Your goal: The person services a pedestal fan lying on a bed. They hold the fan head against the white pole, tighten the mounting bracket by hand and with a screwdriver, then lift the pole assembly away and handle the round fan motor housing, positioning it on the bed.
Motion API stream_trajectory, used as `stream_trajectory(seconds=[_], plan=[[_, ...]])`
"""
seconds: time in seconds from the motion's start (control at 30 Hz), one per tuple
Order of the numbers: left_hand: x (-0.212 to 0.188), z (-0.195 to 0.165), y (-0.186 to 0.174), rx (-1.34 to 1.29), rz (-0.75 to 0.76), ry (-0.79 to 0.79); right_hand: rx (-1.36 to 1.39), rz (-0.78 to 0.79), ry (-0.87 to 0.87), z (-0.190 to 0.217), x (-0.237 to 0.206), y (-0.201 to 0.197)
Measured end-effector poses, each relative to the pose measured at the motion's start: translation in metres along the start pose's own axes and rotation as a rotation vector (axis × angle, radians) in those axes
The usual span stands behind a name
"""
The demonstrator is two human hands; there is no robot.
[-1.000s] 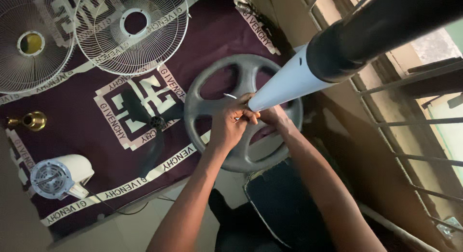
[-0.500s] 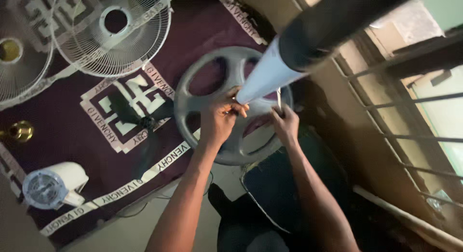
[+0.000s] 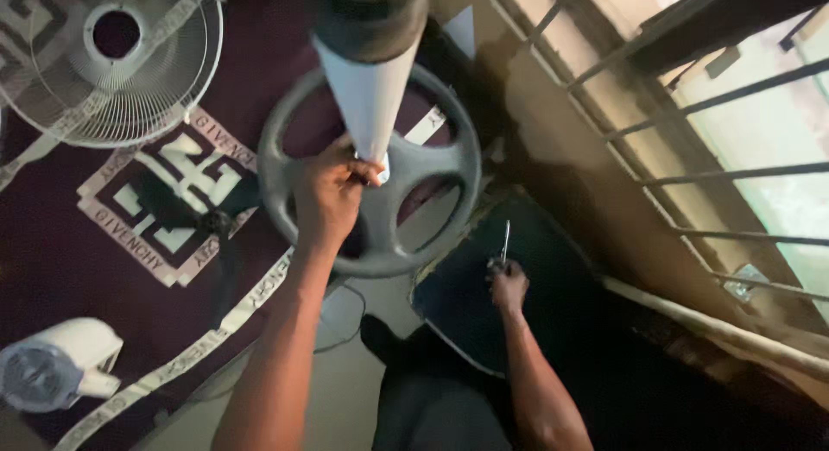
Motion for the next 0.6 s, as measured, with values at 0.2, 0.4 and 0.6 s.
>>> stream_trajectory(seconds=[0.2,0.4,0.6], plan=[[-0.011,-0.005,0.002,0.097,0.036,0.046,0.132,0.051,0.037,-0.018,0.005,-0.011],[-0.009,-0.017,0.009,0.038,0.046,0.075,0.34,0.063,-0.048,-0.038,0.005,-0.034],[-0.013,-0.012,0.007,0.14,0.052,0.134,0.341,0.349,0.069,-0.038,-0.03,-0.044]])
Point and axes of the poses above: each hand's wrist, its own x-axis towards the middle knuckle, its own y-axis out of the palm, z = x × y, the point moved 9 cm from there along x, towards the middle knuckle, and after that the axes turned 3 degrees about -z, right-handed, at the moved point
